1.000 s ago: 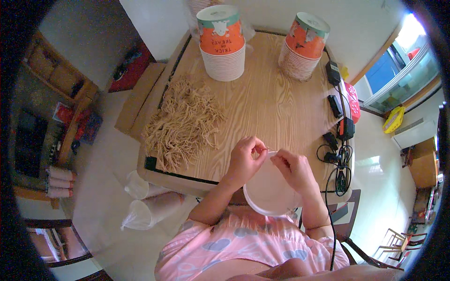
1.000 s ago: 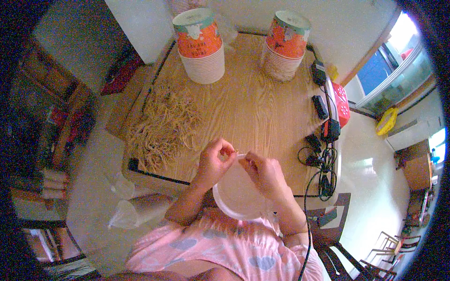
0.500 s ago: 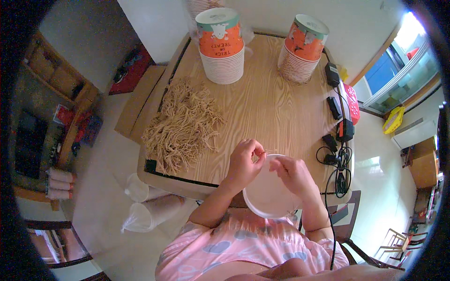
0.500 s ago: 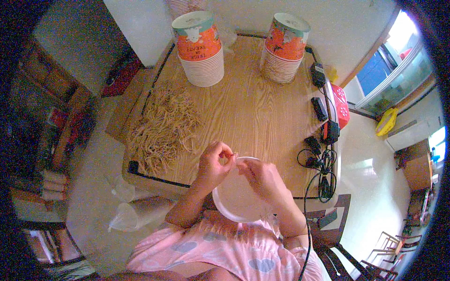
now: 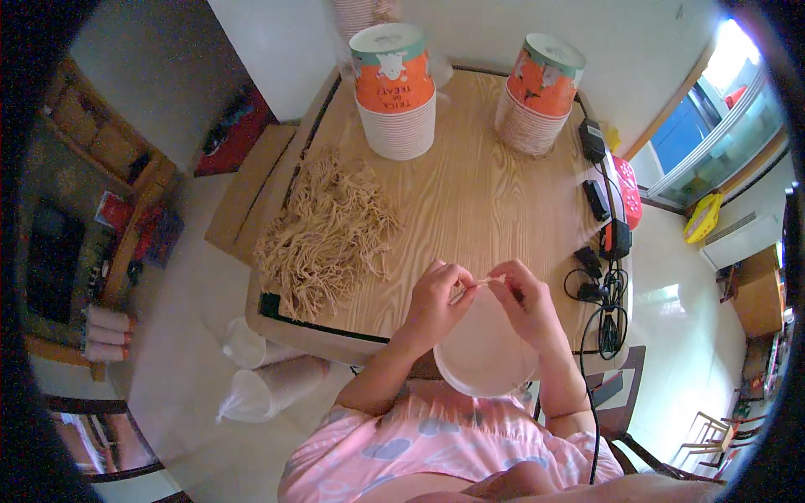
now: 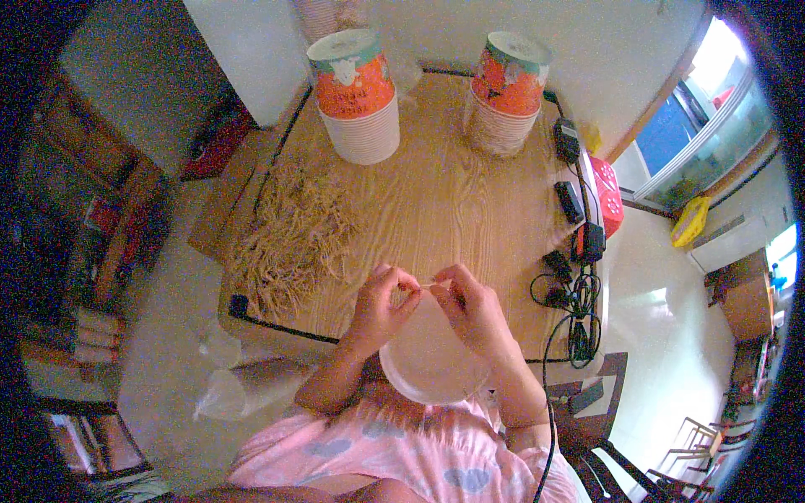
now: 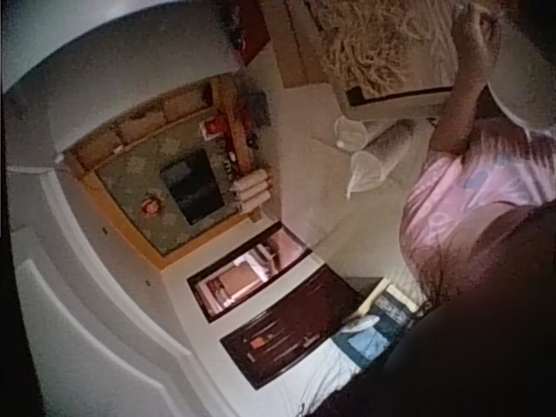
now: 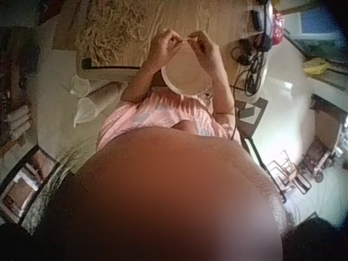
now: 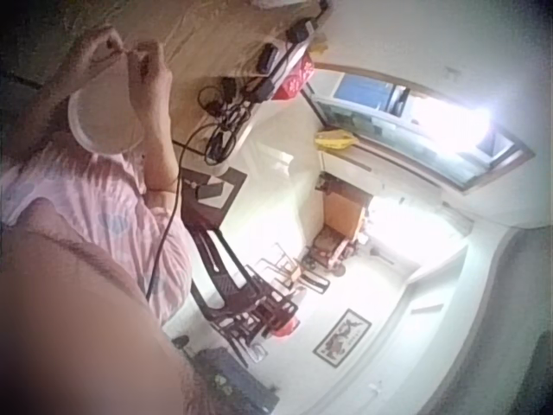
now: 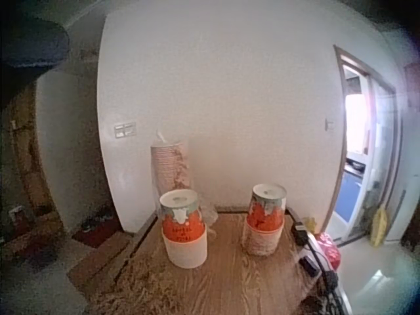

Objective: Assembling and preparing paper containers by hand at a table.

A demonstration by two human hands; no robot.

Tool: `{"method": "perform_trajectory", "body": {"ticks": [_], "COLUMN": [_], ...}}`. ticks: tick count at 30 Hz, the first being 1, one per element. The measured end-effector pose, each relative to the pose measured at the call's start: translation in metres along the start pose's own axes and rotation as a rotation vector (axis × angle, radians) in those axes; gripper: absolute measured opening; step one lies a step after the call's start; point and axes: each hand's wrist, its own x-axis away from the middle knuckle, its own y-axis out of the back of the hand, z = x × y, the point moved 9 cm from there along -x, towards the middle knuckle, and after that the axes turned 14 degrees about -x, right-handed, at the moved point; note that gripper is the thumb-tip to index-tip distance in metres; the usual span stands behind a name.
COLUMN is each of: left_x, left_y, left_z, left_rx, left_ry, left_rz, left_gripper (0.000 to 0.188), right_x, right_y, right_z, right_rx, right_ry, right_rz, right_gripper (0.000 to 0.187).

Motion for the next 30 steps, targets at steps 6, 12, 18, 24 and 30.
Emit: {"method": "perform_trajectory", "body": {"ticks": [6, 12, 18, 24, 30], "left_x": [0.003, 0.003, 0.004, 0.004, 0.003], "left_y": [-0.004, -0.003, -0.002, -0.002, -0.002], "left_z": [0.005, -0.003, 0.000, 0.012, 0.009], "left_rx": [0.000, -0.040, -0.013, 0.116, 0.052], "left_ry": [0.020, -0.069, -0.033, 0.095, 0.019], "left_rz": [0.042, 0.009, -0.009, 0.101, 0.087], "left_gripper": [0.017, 0.018, 0.015, 0.013, 0.009], "right_x": [0.004, 0.002, 0.002, 0.001, 0.002], "right_y": [-0.001, -0.003, -0.004, -0.001, -0.002], "right_z": [0.006, 0.000, 0.000, -0.001, 0.002], "right_rx": [0.034, 0.138, 0.227, 0.220, 0.227], "right_ry": [0.048, 0.007, 0.009, 0.029, 0.084], "right_rz": [-0.015, 0.024, 0.027, -0.008, -0.007], "right_gripper": [0.013, 0.010, 0.010, 0.011, 0.011]}}
